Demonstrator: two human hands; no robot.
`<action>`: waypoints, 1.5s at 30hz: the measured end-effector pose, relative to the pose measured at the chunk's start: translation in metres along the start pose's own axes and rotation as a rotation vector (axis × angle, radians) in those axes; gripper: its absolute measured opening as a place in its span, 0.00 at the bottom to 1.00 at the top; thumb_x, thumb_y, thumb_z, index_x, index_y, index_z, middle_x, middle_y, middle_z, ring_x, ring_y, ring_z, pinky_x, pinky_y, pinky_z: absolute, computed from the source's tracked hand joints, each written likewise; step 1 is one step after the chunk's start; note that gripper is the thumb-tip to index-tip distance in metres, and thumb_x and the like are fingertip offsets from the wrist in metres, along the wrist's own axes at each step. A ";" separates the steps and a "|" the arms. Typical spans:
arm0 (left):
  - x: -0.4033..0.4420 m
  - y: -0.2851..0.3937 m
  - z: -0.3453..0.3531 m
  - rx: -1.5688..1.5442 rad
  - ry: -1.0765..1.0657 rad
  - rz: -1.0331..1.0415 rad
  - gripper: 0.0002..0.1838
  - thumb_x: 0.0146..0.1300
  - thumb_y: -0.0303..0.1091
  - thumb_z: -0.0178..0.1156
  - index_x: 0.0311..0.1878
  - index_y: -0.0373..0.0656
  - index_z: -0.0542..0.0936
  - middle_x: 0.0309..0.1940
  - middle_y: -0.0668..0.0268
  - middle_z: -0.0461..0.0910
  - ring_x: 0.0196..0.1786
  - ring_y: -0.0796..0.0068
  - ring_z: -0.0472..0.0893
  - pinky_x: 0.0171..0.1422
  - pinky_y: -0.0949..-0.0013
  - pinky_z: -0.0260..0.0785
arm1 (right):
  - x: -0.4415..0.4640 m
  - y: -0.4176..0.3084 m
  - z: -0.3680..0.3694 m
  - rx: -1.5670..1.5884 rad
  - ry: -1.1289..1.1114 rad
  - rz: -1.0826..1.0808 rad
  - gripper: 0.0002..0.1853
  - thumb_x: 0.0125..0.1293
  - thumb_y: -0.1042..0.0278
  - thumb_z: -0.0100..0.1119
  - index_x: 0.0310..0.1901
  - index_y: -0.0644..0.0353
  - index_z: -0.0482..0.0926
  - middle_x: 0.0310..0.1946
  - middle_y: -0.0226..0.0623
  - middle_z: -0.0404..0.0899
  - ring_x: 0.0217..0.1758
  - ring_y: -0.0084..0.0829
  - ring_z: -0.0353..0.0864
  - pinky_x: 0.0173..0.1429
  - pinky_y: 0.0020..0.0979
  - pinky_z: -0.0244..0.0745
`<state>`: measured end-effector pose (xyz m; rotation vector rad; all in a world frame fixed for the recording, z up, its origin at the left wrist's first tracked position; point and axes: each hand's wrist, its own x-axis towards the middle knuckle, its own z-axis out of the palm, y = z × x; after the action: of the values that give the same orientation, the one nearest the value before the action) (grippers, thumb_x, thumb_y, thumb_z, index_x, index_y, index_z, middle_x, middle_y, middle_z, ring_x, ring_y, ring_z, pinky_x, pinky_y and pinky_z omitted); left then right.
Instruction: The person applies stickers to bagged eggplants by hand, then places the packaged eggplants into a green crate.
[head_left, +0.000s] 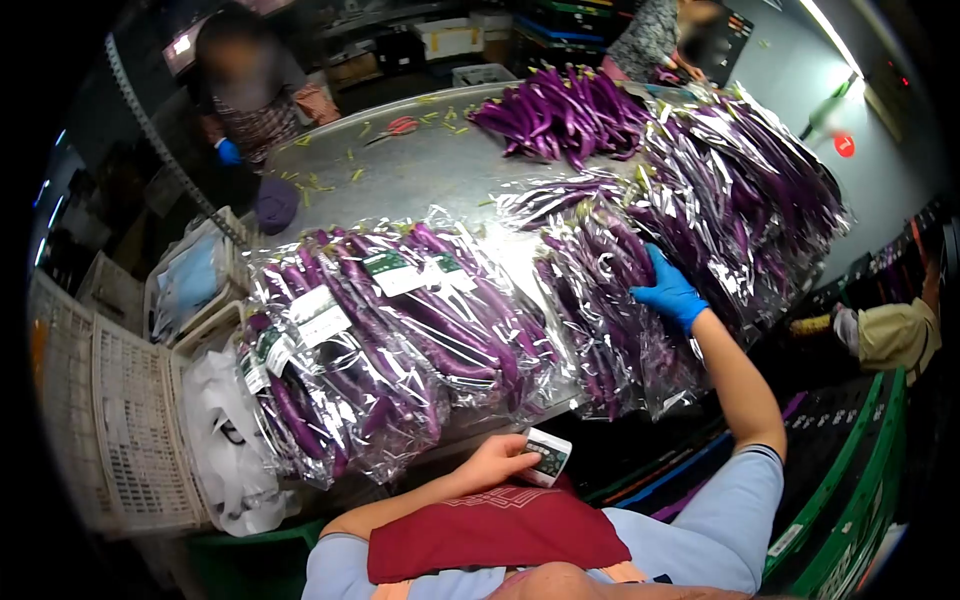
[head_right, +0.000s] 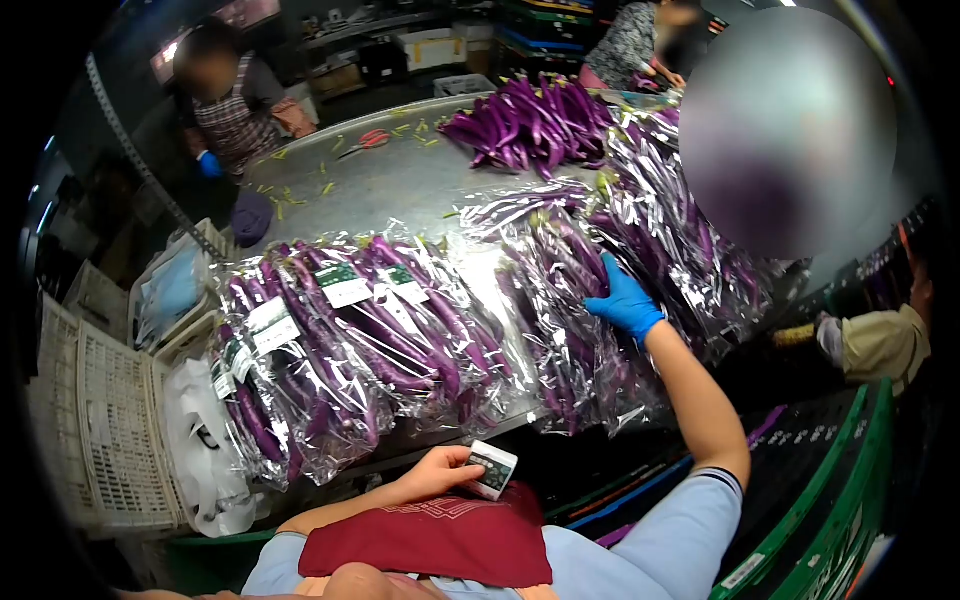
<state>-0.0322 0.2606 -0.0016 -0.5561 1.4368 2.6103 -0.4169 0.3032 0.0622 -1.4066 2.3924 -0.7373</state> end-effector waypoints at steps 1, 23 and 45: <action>0.000 0.001 0.002 -0.013 -0.010 -0.012 0.13 0.60 0.29 0.52 0.47 0.32 0.72 0.37 0.63 0.77 0.38 0.77 0.76 0.43 0.74 0.71 | 0.004 -0.036 -0.013 0.169 -0.041 -0.022 0.49 0.43 0.60 0.65 0.64 0.62 0.46 0.50 0.55 0.68 0.51 0.40 0.72 0.54 0.31 0.65; -0.030 0.084 0.046 -0.180 -0.171 0.099 0.13 0.60 0.30 0.52 0.47 0.35 0.72 0.39 0.63 0.77 0.42 0.74 0.76 0.48 0.73 0.69 | -0.070 -0.224 -0.008 0.344 -0.861 -0.732 0.23 0.53 0.59 0.61 0.48 0.65 0.72 0.58 0.51 0.59 0.63 0.44 0.58 0.62 0.37 0.56; 0.002 0.048 0.040 -0.097 0.178 0.143 0.10 0.58 0.29 0.54 0.41 0.33 0.76 0.34 0.68 0.78 0.35 0.84 0.74 0.41 0.78 0.67 | -0.083 -0.179 -0.006 0.063 -0.791 -0.294 0.10 0.56 0.63 0.56 0.33 0.62 0.74 0.25 0.44 0.74 0.29 0.40 0.75 0.36 0.33 0.70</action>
<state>-0.0574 0.2675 0.0556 -0.7402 1.4556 2.8175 -0.2480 0.3055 0.1634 -1.6408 1.5650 -0.2260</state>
